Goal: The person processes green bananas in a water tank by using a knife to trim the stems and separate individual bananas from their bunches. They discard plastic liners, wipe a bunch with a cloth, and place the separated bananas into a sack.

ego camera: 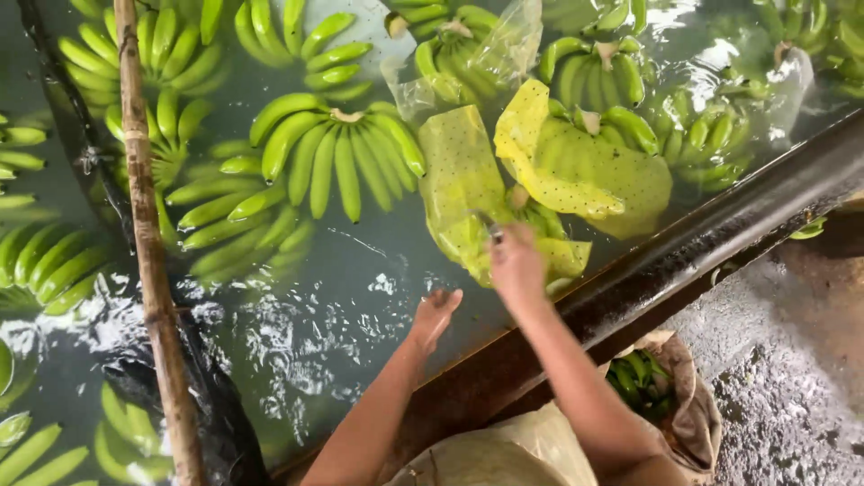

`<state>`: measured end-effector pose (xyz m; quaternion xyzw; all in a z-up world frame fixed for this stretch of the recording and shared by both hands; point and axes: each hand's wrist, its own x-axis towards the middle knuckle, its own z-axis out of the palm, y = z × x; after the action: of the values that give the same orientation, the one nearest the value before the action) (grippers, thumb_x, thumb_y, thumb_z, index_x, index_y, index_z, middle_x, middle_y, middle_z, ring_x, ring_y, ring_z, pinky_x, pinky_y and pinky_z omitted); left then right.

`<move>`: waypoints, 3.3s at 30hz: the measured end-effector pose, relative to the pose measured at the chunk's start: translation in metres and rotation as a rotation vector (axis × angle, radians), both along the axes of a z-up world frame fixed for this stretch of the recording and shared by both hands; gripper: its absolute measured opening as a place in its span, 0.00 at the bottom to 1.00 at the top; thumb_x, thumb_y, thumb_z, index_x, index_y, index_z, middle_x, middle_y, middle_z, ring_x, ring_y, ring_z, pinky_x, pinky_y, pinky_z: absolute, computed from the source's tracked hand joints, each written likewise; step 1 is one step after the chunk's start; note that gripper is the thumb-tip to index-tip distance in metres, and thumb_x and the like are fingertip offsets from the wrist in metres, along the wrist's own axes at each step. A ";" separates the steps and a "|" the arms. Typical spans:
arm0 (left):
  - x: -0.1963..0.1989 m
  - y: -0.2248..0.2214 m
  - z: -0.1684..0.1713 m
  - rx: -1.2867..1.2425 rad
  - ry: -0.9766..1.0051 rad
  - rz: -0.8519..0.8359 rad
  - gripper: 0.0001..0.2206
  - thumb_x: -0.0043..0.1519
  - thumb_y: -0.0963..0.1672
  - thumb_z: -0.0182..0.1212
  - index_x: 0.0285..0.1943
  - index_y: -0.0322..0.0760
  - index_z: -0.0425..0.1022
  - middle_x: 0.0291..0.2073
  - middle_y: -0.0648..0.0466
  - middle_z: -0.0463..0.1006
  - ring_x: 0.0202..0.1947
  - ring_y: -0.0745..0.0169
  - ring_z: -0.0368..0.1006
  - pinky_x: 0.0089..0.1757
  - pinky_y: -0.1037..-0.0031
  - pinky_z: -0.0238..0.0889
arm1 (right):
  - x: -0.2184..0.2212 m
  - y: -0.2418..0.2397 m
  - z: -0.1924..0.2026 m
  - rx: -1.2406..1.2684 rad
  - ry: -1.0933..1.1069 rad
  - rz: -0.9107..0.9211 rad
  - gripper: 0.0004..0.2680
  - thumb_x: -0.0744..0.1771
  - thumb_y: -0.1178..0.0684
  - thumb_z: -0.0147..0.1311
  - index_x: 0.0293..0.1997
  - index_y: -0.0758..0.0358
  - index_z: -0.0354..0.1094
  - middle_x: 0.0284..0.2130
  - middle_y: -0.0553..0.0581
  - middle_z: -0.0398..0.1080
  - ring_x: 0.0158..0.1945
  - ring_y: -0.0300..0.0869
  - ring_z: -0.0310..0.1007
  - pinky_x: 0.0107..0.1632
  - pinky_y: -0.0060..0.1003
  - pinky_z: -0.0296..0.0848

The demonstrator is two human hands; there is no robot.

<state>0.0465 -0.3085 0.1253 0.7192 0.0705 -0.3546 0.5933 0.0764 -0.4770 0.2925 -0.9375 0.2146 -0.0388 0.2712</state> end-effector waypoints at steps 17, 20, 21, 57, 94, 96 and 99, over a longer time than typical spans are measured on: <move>0.039 0.005 0.099 -0.193 -0.188 0.474 0.08 0.66 0.44 0.62 0.34 0.37 0.74 0.24 0.62 0.67 0.27 0.71 0.60 0.30 0.78 0.55 | -0.010 -0.280 -0.081 0.014 -0.031 -0.215 0.07 0.68 0.56 0.58 0.50 0.63 0.73 0.39 0.64 0.78 0.41 0.49 0.79 0.43 0.46 0.76; 0.033 0.027 0.180 0.005 -0.468 0.366 0.10 0.65 0.46 0.63 0.33 0.37 0.75 0.25 0.62 0.69 0.30 0.67 0.62 0.33 0.74 0.56 | -0.060 -0.247 -0.024 0.152 -0.163 -0.196 0.06 0.68 0.58 0.58 0.48 0.67 0.72 0.40 0.63 0.77 0.40 0.44 0.76 0.41 0.43 0.75; 0.038 0.028 0.211 0.103 -0.684 0.265 0.10 0.64 0.46 0.64 0.33 0.37 0.76 0.25 0.61 0.70 0.32 0.63 0.64 0.35 0.70 0.58 | -0.070 -0.241 -0.011 0.167 -0.249 -0.144 0.07 0.68 0.59 0.58 0.50 0.68 0.71 0.41 0.63 0.77 0.39 0.45 0.74 0.40 0.42 0.74; 0.059 -0.027 0.166 0.335 -0.545 0.136 0.48 0.47 0.44 0.78 0.75 0.34 0.47 0.44 0.42 0.79 0.40 0.49 0.80 0.38 0.65 0.76 | 0.180 -0.134 -0.117 0.711 -0.190 -0.076 0.10 0.68 0.53 0.55 0.47 0.70 0.72 0.27 0.60 0.75 0.27 0.39 0.72 0.28 0.36 0.69; 0.071 -0.066 0.158 0.405 -0.867 -0.043 0.25 0.43 0.42 0.77 0.49 0.26 0.73 0.39 0.38 0.79 0.43 0.31 0.72 0.49 0.53 0.66 | 0.115 -0.576 -0.134 0.455 -0.443 -0.536 0.05 0.69 0.62 0.53 0.44 0.68 0.60 0.42 0.58 0.62 0.42 0.41 0.62 0.42 0.31 0.69; 0.076 -0.072 0.167 0.350 -0.904 -0.094 0.26 0.42 0.41 0.77 0.49 0.26 0.73 0.41 0.40 0.78 0.45 0.33 0.71 0.49 0.54 0.66 | 0.128 -0.498 -0.028 -0.012 -0.377 -0.479 0.01 0.71 0.62 0.57 0.44 0.64 0.73 0.44 0.59 0.74 0.43 0.42 0.77 0.41 0.33 0.77; 0.080 -0.087 0.207 0.303 -0.949 -0.163 0.27 0.39 0.39 0.78 0.49 0.27 0.73 0.45 0.40 0.77 0.49 0.34 0.69 0.50 0.54 0.65 | 0.091 -0.438 0.068 -0.253 -0.472 -0.265 0.05 0.73 0.60 0.65 0.44 0.68 0.72 0.44 0.60 0.75 0.46 0.43 0.77 0.50 0.37 0.75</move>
<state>0.1266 -0.3951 0.3328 0.8822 -0.2130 -0.0194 0.4194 0.1678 -0.9151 0.3606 -0.8927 0.2595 -0.3173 0.1870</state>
